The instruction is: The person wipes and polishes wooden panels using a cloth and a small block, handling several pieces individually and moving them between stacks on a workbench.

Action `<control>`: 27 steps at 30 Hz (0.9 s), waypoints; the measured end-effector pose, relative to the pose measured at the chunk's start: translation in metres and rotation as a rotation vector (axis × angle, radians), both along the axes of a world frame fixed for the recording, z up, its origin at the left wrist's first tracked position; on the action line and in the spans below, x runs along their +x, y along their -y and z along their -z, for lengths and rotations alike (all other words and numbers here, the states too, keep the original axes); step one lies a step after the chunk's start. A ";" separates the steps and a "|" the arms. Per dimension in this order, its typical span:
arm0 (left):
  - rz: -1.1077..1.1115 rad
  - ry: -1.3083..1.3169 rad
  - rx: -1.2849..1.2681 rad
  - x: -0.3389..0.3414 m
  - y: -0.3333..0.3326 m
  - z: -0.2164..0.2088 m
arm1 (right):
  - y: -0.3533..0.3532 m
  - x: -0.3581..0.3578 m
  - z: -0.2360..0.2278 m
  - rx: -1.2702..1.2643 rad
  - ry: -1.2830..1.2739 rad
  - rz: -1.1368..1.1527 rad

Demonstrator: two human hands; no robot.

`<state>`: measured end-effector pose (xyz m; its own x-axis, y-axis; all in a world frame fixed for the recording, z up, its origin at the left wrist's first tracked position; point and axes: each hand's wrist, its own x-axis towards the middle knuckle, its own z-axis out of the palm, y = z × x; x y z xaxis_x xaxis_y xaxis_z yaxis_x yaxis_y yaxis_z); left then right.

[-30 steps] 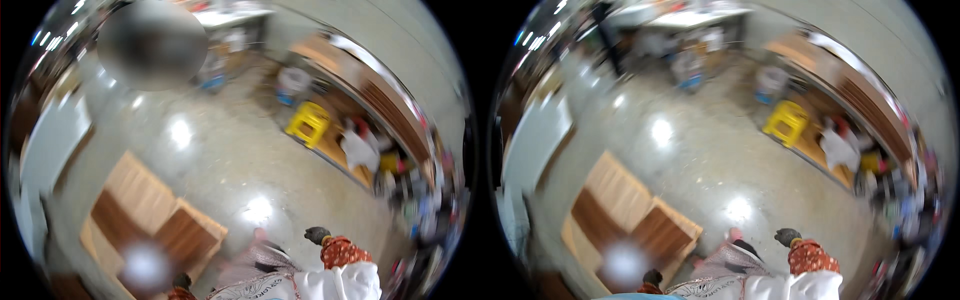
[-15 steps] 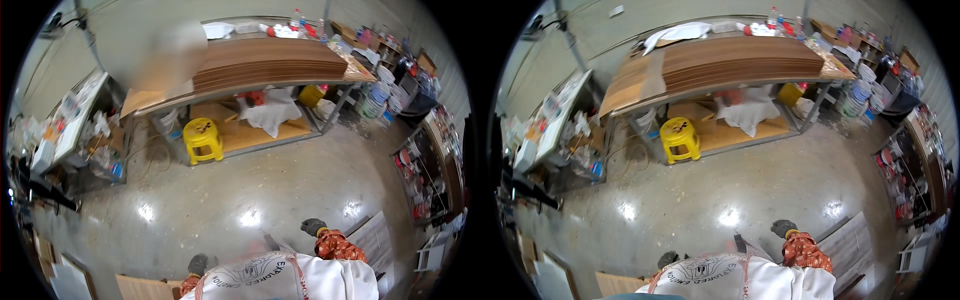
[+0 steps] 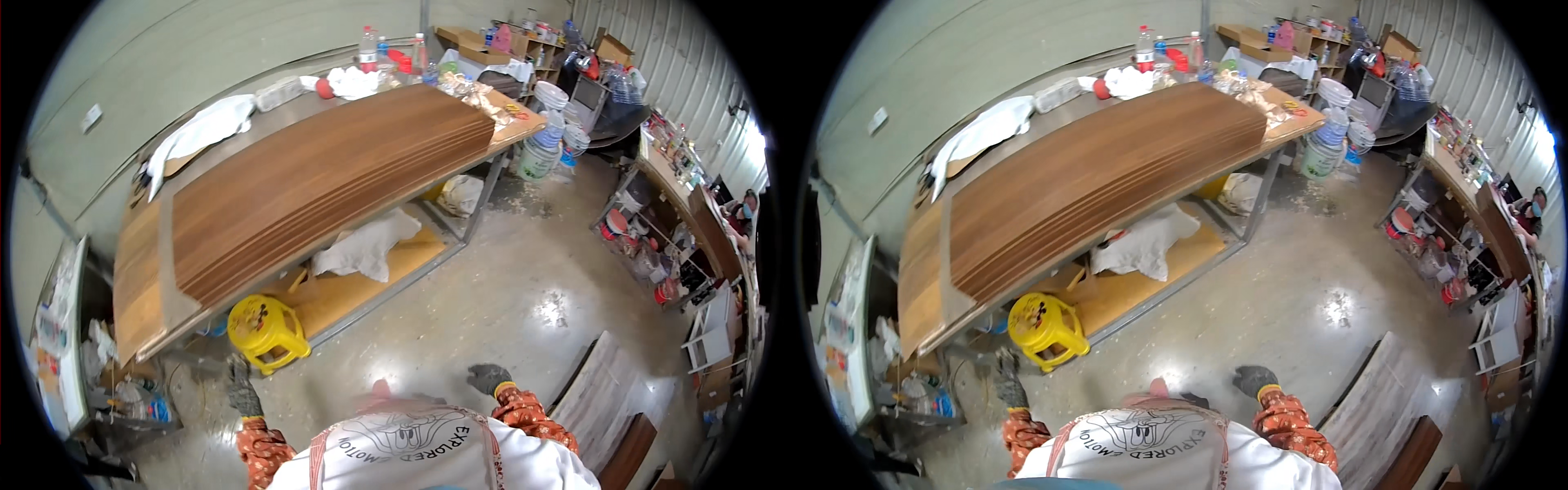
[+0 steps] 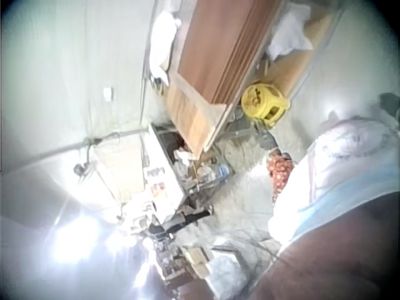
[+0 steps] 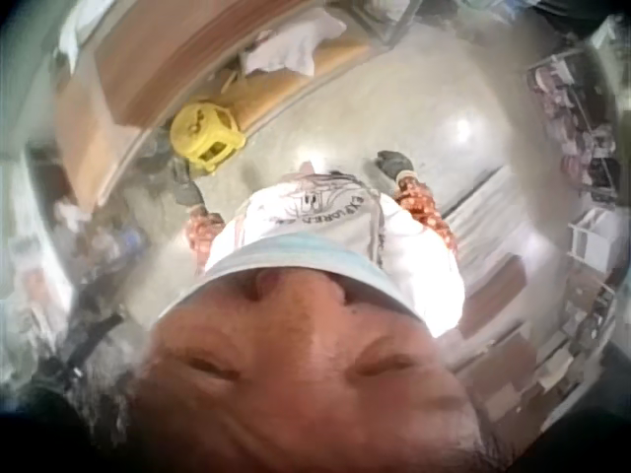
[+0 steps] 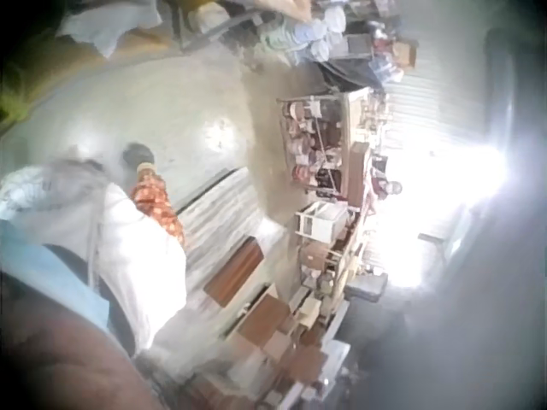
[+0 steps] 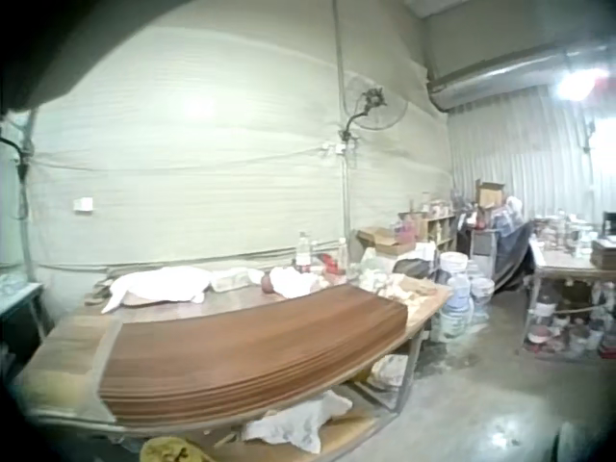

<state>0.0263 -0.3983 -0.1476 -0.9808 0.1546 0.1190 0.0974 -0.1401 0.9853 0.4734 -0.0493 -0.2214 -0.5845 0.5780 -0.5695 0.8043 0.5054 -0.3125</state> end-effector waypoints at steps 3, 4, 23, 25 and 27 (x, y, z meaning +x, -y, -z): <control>0.169 -0.487 -0.451 -0.030 -0.103 -0.089 | -0.093 -0.036 -0.025 0.284 -0.361 0.253; 0.184 -0.488 -0.450 -0.032 -0.135 -0.114 | -0.132 -0.041 -0.024 0.239 -0.509 0.359; -0.282 -0.386 -0.641 0.000 -0.358 -0.203 | -0.677 -0.361 -0.197 0.664 -0.190 0.321; -0.233 -0.355 -0.746 0.004 -0.394 -0.217 | -0.707 -0.360 -0.162 0.701 -0.288 0.289; -0.164 -0.415 -0.763 -0.004 -0.402 -0.210 | -0.739 -0.341 -0.145 0.586 -0.467 0.307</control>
